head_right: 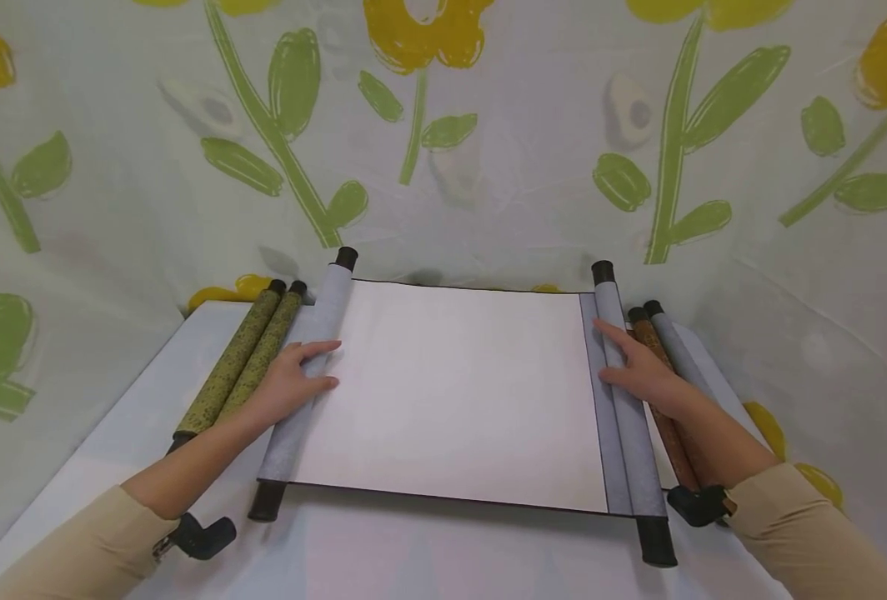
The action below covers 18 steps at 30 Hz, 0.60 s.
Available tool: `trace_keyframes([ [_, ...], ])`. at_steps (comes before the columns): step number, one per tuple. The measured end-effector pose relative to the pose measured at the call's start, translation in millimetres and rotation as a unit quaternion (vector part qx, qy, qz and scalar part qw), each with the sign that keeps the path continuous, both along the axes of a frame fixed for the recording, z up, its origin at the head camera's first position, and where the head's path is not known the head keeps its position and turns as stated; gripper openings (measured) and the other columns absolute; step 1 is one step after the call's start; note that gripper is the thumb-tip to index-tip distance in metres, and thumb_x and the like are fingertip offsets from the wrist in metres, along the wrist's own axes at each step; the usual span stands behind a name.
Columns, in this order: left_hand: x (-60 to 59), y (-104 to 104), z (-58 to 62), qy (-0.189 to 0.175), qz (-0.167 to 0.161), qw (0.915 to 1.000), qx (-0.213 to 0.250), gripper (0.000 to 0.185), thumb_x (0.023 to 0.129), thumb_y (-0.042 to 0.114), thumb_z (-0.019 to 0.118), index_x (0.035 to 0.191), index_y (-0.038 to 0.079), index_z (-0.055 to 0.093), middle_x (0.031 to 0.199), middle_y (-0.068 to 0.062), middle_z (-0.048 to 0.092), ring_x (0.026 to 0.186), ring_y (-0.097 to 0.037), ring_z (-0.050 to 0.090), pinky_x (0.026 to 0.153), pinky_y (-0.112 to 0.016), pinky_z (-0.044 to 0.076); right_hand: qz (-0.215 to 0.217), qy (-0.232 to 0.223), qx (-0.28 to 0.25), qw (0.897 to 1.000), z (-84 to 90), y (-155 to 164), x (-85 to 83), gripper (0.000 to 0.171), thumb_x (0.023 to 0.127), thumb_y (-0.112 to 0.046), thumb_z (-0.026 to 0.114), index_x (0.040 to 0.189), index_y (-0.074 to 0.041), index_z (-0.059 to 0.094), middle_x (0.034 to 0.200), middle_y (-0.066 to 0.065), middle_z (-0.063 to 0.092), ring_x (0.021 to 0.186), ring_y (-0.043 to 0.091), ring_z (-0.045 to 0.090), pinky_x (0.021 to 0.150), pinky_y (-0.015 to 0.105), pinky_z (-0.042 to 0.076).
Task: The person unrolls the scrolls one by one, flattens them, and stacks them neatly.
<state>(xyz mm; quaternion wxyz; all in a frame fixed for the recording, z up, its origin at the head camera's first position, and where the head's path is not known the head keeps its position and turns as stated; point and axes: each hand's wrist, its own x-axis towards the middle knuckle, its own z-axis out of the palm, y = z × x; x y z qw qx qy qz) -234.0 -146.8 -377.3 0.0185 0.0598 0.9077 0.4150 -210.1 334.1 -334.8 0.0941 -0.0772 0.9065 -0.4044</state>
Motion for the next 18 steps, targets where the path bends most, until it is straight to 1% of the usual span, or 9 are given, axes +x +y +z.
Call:
trace_keyframes([
  [6, 0.8, -1.6, -1.7, 0.001, 0.001, 0.9999, -0.015, 0.051, 0.084, 0.004, 0.057, 0.135, 0.011, 0.053, 0.13, -0.029, 0.041, 0.116, -0.042, 0.046, 0.092, -0.055, 0.042, -0.001, -0.011, 0.001, 1.0, -0.7, -0.5, 1.2, 0.082, 0.089, -0.004, 0.058, 0.152, -0.008, 0.004, 0.151, 0.035, 0.001, 0.134, 0.052, 0.009, 0.1, 0.066, 0.018],
  [8, 1.6, -2.9, -1.6, 0.007, 0.0, 0.9998, -0.018, 0.051, 0.084, 0.003, 0.054, 0.135, 0.01, 0.053, 0.128, -0.03, 0.042, 0.111, -0.04, 0.047, 0.088, -0.052, 0.044, -0.003, -0.012, 0.002, 1.0, -2.4, 1.1, 1.0, 0.082, 0.089, -0.003, 0.058, 0.151, -0.007, 0.004, 0.151, 0.035, 0.0, 0.135, 0.053, 0.007, 0.1, 0.066, 0.017],
  [10, 2.3, -4.0, -0.9, 0.012, -0.001, 0.9997, -0.019, 0.05, 0.086, 0.004, 0.053, 0.135, 0.01, 0.053, 0.125, -0.029, 0.044, 0.1, -0.036, 0.05, 0.079, -0.045, 0.046, -0.002, -0.007, 0.003, 1.0, -4.2, 3.0, 0.4, 0.083, 0.088, -0.002, 0.058, 0.151, -0.005, 0.005, 0.15, 0.036, 0.0, 0.135, 0.054, 0.006, 0.1, 0.067, 0.016],
  [11, 2.7, -4.7, -0.5, 0.011, -0.001, 0.9998, -0.019, 0.05, 0.087, 0.004, 0.052, 0.136, 0.01, 0.052, 0.124, -0.029, 0.044, 0.096, -0.034, 0.05, 0.075, -0.042, 0.046, -0.001, -0.004, 0.002, 1.0, -5.2, 4.1, -0.1, 0.083, 0.088, -0.002, 0.059, 0.151, -0.005, 0.005, 0.15, 0.037, -0.001, 0.134, 0.055, 0.006, 0.1, 0.067, 0.015],
  [13, 3.1, -5.6, 0.4, 0.007, 0.0, 0.9998, -0.017, 0.05, 0.088, 0.005, 0.051, 0.138, 0.01, 0.05, 0.124, -0.028, 0.043, 0.093, -0.032, 0.049, 0.071, -0.038, 0.044, -0.002, -0.003, 0.0, 1.0, -6.5, 5.6, -0.8, 0.083, 0.088, -0.001, 0.059, 0.151, -0.005, 0.005, 0.15, 0.037, -0.001, 0.135, 0.055, 0.005, 0.101, 0.068, 0.014],
  [15, 2.8, -6.3, 0.4, -0.001, 0.002, 0.9999, -0.015, 0.051, 0.089, 0.005, 0.051, 0.139, 0.011, 0.048, 0.126, -0.028, 0.042, 0.097, -0.033, 0.049, 0.074, -0.04, 0.046, -0.005, -0.004, 0.001, 1.0, -6.8, 4.9, -1.0, 0.084, 0.087, -0.002, 0.06, 0.151, -0.005, 0.006, 0.15, 0.036, -0.001, 0.135, 0.054, 0.005, 0.101, 0.068, 0.014],
  [16, 2.4, -6.9, 0.2, -0.005, 0.004, 0.9999, -0.013, 0.051, 0.089, 0.006, 0.052, 0.14, 0.012, 0.047, 0.129, -0.029, 0.041, 0.103, -0.036, 0.049, 0.079, -0.044, 0.046, -0.005, -0.003, 0.002, 1.0, -6.8, 4.7, -1.1, 0.084, 0.087, -0.002, 0.06, 0.151, -0.005, 0.006, 0.15, 0.036, -0.001, 0.135, 0.055, 0.004, 0.102, 0.068, 0.013],
  [18, 1.4, -7.6, -0.4, -0.008, 0.005, 0.9999, -0.012, 0.052, 0.089, 0.009, 0.056, 0.14, 0.012, 0.046, 0.132, -0.03, 0.039, 0.116, -0.042, 0.045, 0.09, -0.052, 0.043, -0.008, -0.004, 0.004, 1.0, -6.6, 4.1, -1.4, 0.084, 0.087, -0.002, 0.06, 0.151, -0.006, 0.007, 0.151, 0.036, -0.001, 0.136, 0.054, 0.003, 0.102, 0.069, 0.012],
])
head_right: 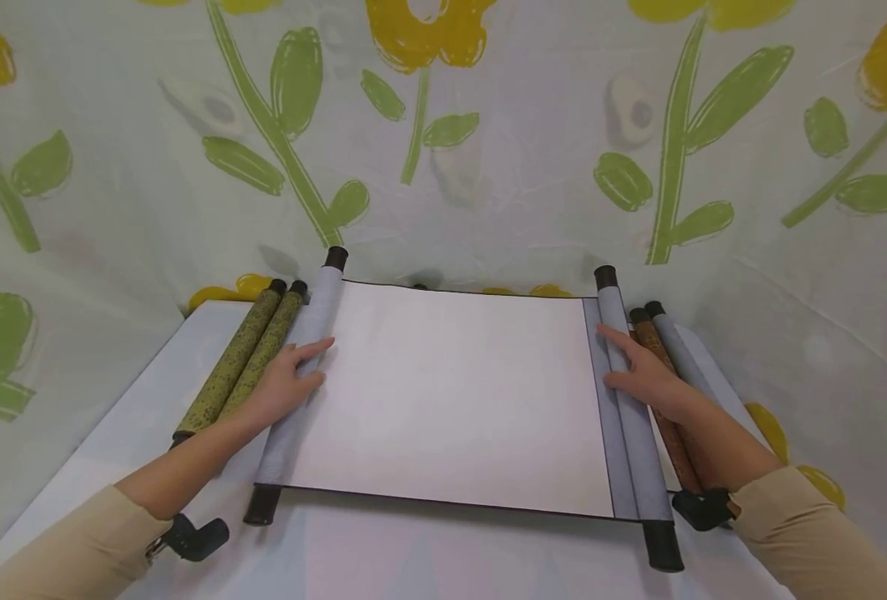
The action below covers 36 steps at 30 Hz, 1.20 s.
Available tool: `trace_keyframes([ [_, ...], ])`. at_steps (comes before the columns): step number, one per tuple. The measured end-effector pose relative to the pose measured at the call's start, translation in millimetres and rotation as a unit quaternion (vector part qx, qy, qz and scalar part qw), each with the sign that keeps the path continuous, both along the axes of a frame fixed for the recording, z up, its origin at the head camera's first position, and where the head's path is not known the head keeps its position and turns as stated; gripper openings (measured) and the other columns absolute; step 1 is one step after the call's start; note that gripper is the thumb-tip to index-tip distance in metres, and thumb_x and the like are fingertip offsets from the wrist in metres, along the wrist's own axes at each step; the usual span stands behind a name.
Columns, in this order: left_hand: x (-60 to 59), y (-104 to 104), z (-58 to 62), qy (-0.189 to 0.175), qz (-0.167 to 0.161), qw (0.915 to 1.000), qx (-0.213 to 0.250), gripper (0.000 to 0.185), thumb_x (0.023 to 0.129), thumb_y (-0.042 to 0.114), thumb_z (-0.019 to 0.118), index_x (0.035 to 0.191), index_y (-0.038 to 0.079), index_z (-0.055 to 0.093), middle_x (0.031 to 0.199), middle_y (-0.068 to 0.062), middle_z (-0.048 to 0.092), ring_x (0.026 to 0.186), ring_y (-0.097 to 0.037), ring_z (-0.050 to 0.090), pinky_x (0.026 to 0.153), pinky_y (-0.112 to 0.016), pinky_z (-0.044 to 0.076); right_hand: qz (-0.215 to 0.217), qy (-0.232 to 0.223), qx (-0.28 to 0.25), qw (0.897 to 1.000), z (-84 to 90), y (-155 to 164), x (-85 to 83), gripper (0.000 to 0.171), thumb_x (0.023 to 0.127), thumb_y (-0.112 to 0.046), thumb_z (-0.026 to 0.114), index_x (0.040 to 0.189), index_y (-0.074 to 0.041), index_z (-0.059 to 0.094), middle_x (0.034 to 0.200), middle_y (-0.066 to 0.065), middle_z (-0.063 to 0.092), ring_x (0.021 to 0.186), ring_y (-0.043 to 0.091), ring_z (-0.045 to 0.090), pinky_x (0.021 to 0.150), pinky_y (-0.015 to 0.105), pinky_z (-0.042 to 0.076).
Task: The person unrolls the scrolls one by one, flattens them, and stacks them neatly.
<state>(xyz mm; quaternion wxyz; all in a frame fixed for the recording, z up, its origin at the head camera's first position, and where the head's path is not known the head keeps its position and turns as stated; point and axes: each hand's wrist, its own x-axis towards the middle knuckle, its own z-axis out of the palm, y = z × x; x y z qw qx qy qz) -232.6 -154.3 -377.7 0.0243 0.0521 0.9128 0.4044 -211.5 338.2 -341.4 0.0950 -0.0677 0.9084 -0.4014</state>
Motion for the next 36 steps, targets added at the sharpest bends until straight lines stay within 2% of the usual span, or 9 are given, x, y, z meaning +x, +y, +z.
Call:
trace_keyframes([
  [2, -0.9, -1, -1.0, -0.002, 0.001, 1.0, 0.001, 0.054, 0.088, 0.012, 0.062, 0.14, 0.012, 0.047, 0.133, -0.03, 0.04, 0.123, -0.044, 0.041, 0.097, -0.057, 0.038, -0.003, -0.002, 0.003, 1.0, -0.4, 0, -0.1, 0.084, 0.087, -0.003, 0.06, 0.151, -0.006, 0.007, 0.151, 0.035, -0.001, 0.136, 0.054, 0.002, 0.103, 0.069, 0.011],
  [6, -2.3, -3, -2.9, 0.002, -0.002, 1.0, -0.001, 0.057, 0.086, 0.014, 0.066, 0.14, 0.012, 0.047, 0.13, -0.028, 0.043, 0.122, -0.044, 0.042, 0.098, -0.057, 0.037, -0.001, -0.006, -0.002, 1.0, -1.7, 1, 0.2, 0.083, 0.086, -0.002, 0.06, 0.151, -0.006, 0.007, 0.151, 0.034, -0.001, 0.136, 0.054, 0.002, 0.102, 0.07, 0.011],
  [13, -2.3, -4, -1.9, 0.014, -0.007, 0.9999, 0.006, 0.055, 0.085, 0.003, 0.054, 0.14, 0.01, 0.047, 0.128, -0.028, 0.043, 0.115, -0.041, 0.046, 0.092, -0.055, 0.042, -0.001, -0.004, -0.003, 1.0, -1.9, 2, -0.4, 0.084, 0.087, -0.004, 0.06, 0.151, -0.007, 0.007, 0.151, 0.035, -0.001, 0.136, 0.055, 0.003, 0.101, 0.07, 0.012],
  [19, -2.1, -8, -1.6, 0.015, -0.011, 0.9996, 0.02, 0.055, 0.087, 0.002, 0.049, 0.141, 0.009, 0.044, 0.135, -0.027, 0.04, 0.124, -0.042, 0.041, 0.099, -0.055, 0.038, -0.003, -0.007, -0.002, 1.0, -1.9, 5, -0.8, 0.084, 0.087, -0.004, 0.06, 0.151, -0.007, 0.006, 0.151, 0.035, -0.002, 0.135, 0.055, 0.003, 0.1, 0.07, 0.013],
  [22, -2.8, -10, -1.4, 0.017, -0.012, 0.9996, 0.019, 0.053, 0.089, 0.006, 0.053, 0.142, 0.009, 0.043, 0.137, -0.027, 0.04, 0.128, -0.042, 0.037, 0.102, -0.056, 0.035, -0.003, -0.012, -0.002, 1.0, -2.4, 6, -0.9, 0.084, 0.087, -0.005, 0.06, 0.151, -0.008, 0.006, 0.151, 0.035, -0.003, 0.135, 0.055, 0.003, 0.1, 0.07, 0.013],
  [27, -3.5, -12, 1.0, 0.014, -0.014, 0.9997, 0.013, 0.059, 0.086, 0.013, 0.066, 0.141, 0.01, 0.044, 0.141, -0.025, 0.039, 0.132, -0.044, 0.032, 0.105, -0.059, 0.029, -0.005, -0.021, -0.001, 1.0, -2.6, 6, 0.2, 0.085, 0.087, -0.005, 0.06, 0.151, -0.009, 0.006, 0.151, 0.035, -0.003, 0.135, 0.055, 0.003, 0.1, 0.07, 0.013],
  [31, -4.5, -13, 1.9, 0.017, -0.014, 0.9996, 0.017, 0.06, 0.085, 0.01, 0.065, 0.141, 0.009, 0.044, 0.143, -0.024, 0.038, 0.133, -0.043, 0.031, 0.106, -0.058, 0.027, -0.005, -0.021, 0.004, 1.0, -2.9, 5, -0.4, 0.085, 0.087, -0.006, 0.061, 0.151, -0.008, 0.006, 0.151, 0.036, -0.002, 0.135, 0.055, 0.005, 0.1, 0.069, 0.014],
  [36, -5.2, -14, 1.6, 0.017, -0.014, 0.9996, 0.016, 0.058, 0.084, 0.002, 0.059, 0.14, 0.009, 0.045, 0.14, -0.025, 0.039, 0.131, -0.043, 0.033, 0.103, -0.057, 0.032, 0.004, -0.017, -0.003, 1.0, -3.6, 7, -1.2, 0.084, 0.087, -0.006, 0.061, 0.151, -0.006, 0.006, 0.15, 0.036, -0.001, 0.135, 0.056, 0.005, 0.101, 0.07, 0.013],
])
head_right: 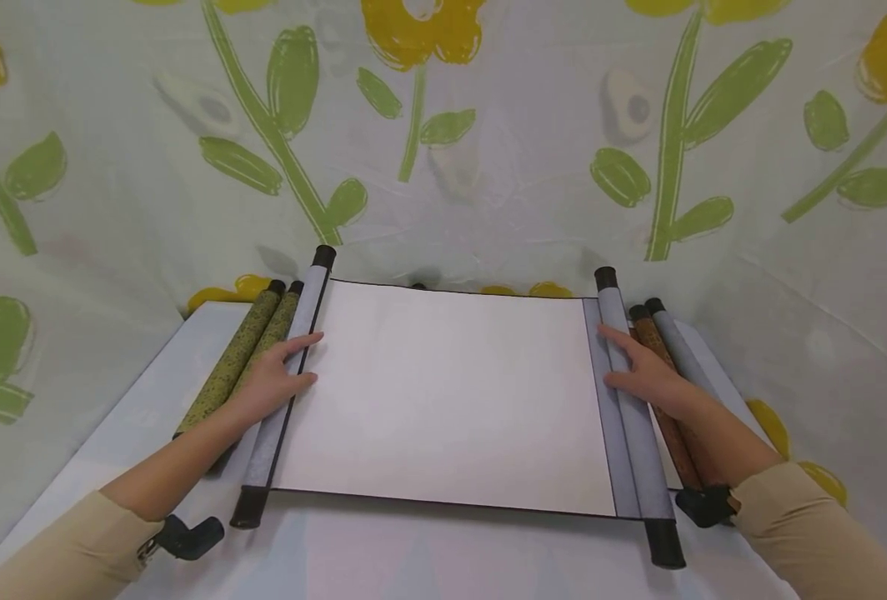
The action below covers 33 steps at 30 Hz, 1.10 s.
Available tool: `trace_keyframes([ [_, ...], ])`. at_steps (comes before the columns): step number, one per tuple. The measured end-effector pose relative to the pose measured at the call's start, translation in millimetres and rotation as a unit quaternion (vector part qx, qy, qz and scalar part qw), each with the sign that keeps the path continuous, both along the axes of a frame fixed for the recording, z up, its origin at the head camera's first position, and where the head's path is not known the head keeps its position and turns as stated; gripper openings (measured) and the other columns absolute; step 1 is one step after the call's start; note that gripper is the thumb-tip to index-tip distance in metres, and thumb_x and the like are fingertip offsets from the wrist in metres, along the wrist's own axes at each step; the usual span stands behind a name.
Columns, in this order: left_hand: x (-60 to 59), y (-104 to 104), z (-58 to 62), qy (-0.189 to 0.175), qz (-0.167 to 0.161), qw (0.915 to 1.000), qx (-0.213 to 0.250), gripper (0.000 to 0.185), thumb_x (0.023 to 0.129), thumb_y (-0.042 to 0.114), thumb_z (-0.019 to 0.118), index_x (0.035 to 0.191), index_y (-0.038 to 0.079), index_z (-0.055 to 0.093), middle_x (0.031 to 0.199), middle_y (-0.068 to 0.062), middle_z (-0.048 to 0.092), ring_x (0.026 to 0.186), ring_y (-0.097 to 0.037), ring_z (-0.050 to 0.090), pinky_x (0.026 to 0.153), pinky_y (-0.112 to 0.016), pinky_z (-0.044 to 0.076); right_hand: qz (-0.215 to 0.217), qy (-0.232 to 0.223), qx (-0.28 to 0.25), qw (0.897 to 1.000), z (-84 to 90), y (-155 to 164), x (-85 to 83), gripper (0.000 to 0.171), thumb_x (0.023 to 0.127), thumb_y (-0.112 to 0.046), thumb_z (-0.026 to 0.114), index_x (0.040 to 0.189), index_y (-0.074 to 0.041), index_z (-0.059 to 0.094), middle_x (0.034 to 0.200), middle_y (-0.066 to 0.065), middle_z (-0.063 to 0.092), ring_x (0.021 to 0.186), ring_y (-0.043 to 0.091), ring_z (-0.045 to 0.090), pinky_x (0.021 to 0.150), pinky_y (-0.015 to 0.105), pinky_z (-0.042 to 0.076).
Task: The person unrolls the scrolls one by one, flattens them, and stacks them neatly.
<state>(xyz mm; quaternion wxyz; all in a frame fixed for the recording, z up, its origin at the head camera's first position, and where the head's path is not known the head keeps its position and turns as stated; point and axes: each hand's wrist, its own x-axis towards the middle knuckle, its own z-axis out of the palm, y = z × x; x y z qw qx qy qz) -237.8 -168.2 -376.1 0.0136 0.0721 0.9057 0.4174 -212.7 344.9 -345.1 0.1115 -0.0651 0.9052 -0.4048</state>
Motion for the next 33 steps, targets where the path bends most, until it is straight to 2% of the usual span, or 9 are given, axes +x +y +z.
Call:
trace_keyframes([
  [4, 1.3, -1, -0.1, 0.012, -0.003, 0.9999, -0.009, 0.057, 0.084, -0.002, 0.053, 0.14, 0.007, 0.045, 0.139, -0.027, 0.04, 0.13, -0.043, 0.034, 0.104, -0.057, 0.031, 0.003, 0.005, 0.001, 1.0, -1.3, 3, -0.3, 0.084, 0.087, -0.005, 0.061, 0.151, -0.005, 0.007, 0.15, 0.036, -0.001, 0.135, 0.056, 0.003, 0.101, 0.071, 0.011],
  [11, 3.5, -2, 3.4, 0.02, -0.013, 0.9997, -0.006, 0.054, 0.087, 0.0, 0.049, 0.14, 0.006, 0.044, 0.139, -0.029, 0.038, 0.13, -0.045, 0.033, 0.104, -0.059, 0.029, 0.003, 0.008, 0.005, 1.0, -0.5, 8, -4.1, 0.082, 0.088, -0.004, 0.059, 0.15, -0.005, 0.005, 0.15, 0.036, -0.001, 0.131, 0.055, 0.01, 0.095, 0.068, 0.02],
  [17, 0.2, -2, 3.4, 0.024, -0.017, 0.9995, -0.012, 0.055, 0.087, 0.007, 0.063, 0.139, 0.005, 0.045, 0.141, -0.027, 0.038, 0.132, -0.044, 0.032, 0.106, -0.058, 0.027, 0.017, 0.013, 0.029, 0.999, 2.0, 10, -7.1, 0.08, 0.089, -0.005, 0.059, 0.15, -0.003, 0.007, 0.149, 0.038, 0.004, 0.132, 0.057, 0.012, 0.096, 0.069, 0.02],
  [20, -1.4, -3, 3.0, 0.015, -0.017, 0.9997, -0.013, 0.059, 0.085, 0.008, 0.066, 0.139, 0.006, 0.045, 0.142, -0.027, 0.038, 0.133, -0.044, 0.031, 0.106, -0.058, 0.027, 0.021, 0.007, 0.033, 0.999, 3.3, 12, -8.0, 0.081, 0.09, -0.008, 0.059, 0.151, -0.005, 0.006, 0.149, 0.038, 0.001, 0.132, 0.058, 0.009, 0.096, 0.071, 0.02],
  [24, -2.7, -4, 4.4, 0.002, -0.018, 0.9997, -0.017, 0.058, 0.087, 0.004, 0.06, 0.142, 0.008, 0.042, 0.143, -0.027, 0.035, 0.133, -0.044, 0.029, 0.105, -0.058, 0.028, 0.024, -0.001, 0.031, 0.999, 6.3, 12, -8.9, 0.082, 0.09, -0.01, 0.06, 0.151, -0.007, 0.005, 0.15, 0.036, -0.004, 0.133, 0.059, 0.003, 0.097, 0.073, 0.016],
  [29, -3.6, -5, 7.8, 0.016, -0.022, 0.9995, -0.016, 0.058, 0.085, -0.003, 0.051, 0.142, 0.005, 0.041, 0.14, -0.029, 0.036, 0.127, -0.044, 0.035, 0.1, -0.058, 0.035, 0.021, 0.001, 0.028, 0.999, 7.6, 15, -11.1, 0.082, 0.09, -0.008, 0.059, 0.151, -0.005, 0.004, 0.15, 0.036, -0.007, 0.134, 0.058, -0.002, 0.098, 0.074, 0.012],
  [33, -5.9, -6, 5.6, 0.023, -0.023, 0.9993, -0.016, 0.057, 0.084, -0.003, 0.049, 0.141, 0.003, 0.042, 0.139, -0.029, 0.038, 0.121, -0.041, 0.04, 0.094, -0.055, 0.04, 0.016, 0.005, 0.035, 0.999, 5.0, 20, -13.1, 0.083, 0.089, -0.005, 0.059, 0.151, -0.004, 0.004, 0.15, 0.037, -0.005, 0.134, 0.058, -0.002, 0.098, 0.074, 0.011],
])
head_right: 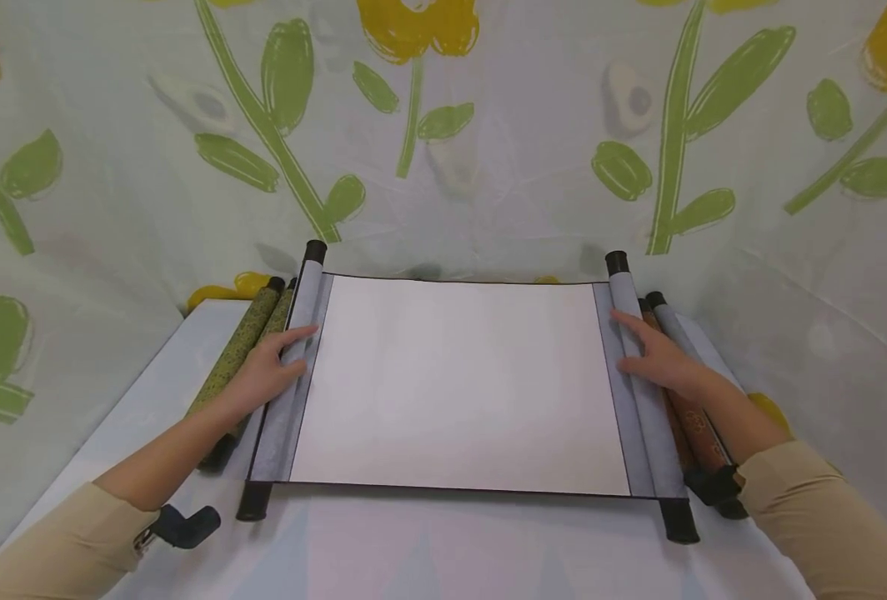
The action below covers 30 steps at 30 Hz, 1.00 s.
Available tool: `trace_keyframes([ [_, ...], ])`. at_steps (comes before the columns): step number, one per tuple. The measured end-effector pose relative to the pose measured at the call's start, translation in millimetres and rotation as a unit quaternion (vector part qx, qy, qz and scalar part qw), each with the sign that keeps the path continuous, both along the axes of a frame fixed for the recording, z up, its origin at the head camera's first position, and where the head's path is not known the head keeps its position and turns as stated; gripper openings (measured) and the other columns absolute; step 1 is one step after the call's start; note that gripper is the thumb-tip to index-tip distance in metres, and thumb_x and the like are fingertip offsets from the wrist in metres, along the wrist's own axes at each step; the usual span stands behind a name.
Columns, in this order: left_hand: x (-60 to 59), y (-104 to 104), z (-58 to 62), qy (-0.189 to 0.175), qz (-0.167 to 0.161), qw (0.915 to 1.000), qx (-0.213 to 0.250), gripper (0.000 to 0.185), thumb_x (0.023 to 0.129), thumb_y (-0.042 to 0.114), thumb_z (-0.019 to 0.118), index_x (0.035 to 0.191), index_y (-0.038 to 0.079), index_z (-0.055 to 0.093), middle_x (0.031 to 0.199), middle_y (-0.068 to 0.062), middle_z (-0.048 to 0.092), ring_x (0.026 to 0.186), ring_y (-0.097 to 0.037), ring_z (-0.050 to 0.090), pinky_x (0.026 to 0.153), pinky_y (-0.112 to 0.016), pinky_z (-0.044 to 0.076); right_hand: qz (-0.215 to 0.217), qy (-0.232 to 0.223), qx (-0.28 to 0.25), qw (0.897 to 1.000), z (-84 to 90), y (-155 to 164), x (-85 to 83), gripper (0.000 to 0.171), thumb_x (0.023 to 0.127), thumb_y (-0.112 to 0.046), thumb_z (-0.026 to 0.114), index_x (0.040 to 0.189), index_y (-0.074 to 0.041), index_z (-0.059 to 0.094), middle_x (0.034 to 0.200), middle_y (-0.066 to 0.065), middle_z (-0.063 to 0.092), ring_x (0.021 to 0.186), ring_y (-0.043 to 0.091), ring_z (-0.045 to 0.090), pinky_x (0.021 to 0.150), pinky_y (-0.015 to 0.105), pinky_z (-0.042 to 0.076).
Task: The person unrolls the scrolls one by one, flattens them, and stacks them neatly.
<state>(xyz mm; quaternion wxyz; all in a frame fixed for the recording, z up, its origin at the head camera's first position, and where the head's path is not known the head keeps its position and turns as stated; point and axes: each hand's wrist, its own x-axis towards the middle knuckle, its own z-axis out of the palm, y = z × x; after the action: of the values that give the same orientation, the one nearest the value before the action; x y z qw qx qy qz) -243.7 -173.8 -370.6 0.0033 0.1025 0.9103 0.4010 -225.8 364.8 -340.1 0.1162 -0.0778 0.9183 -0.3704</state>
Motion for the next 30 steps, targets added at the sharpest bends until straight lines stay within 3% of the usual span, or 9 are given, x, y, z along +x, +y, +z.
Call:
trace_keyframes([
  [6, -1.5, 1, -3.1, -0.014, 0.003, 0.9999, -0.008, 0.056, 0.088, 0.004, 0.054, 0.142, 0.008, 0.042, 0.143, -0.025, 0.036, 0.128, -0.041, 0.036, 0.1, -0.056, 0.036, 0.008, 0.008, 0.021, 1.0, -2.5, 7, 1.1, 0.083, 0.089, -0.008, 0.061, 0.151, -0.003, 0.005, 0.149, 0.037, 0.0, 0.134, 0.059, 0.003, 0.098, 0.073, 0.015],
  [11, -1.9, 0, -3.4, -0.001, -0.001, 0.9999, -0.015, 0.055, 0.086, 0.007, 0.063, 0.139, 0.006, 0.046, 0.143, -0.023, 0.039, 0.133, -0.042, 0.032, 0.106, -0.057, 0.027, 0.006, -0.004, 0.014, 1.0, -0.5, 10, 4.4, 0.083, 0.09, -0.009, 0.06, 0.151, -0.005, 0.004, 0.15, 0.036, -0.003, 0.134, 0.058, 0.0, 0.098, 0.073, 0.015],
  [22, -4.3, 3, -4.3, 0.013, -0.012, 0.9998, -0.002, 0.053, 0.087, 0.003, 0.057, 0.139, 0.004, 0.045, 0.143, -0.023, 0.04, 0.133, -0.041, 0.032, 0.107, -0.056, 0.026, 0.003, -0.001, 0.018, 1.0, -3.7, 21, 4.5, 0.084, 0.09, -0.01, 0.061, 0.151, -0.005, 0.004, 0.15, 0.037, -0.003, 0.134, 0.058, -0.002, 0.098, 0.073, 0.013],
  [30, -9.9, 20, -11.4, 0.02, -0.027, 0.9994, -0.01, 0.054, 0.086, 0.005, 0.058, 0.139, 0.003, 0.045, 0.141, -0.024, 0.043, 0.131, -0.041, 0.036, 0.107, -0.054, 0.027, 0.01, 0.009, 0.037, 0.999, -9.9, 34, -5.3, 0.084, 0.088, -0.007, 0.061, 0.15, -0.001, 0.005, 0.149, 0.038, 0.0, 0.134, 0.057, 0.0, 0.099, 0.072, 0.013],
])
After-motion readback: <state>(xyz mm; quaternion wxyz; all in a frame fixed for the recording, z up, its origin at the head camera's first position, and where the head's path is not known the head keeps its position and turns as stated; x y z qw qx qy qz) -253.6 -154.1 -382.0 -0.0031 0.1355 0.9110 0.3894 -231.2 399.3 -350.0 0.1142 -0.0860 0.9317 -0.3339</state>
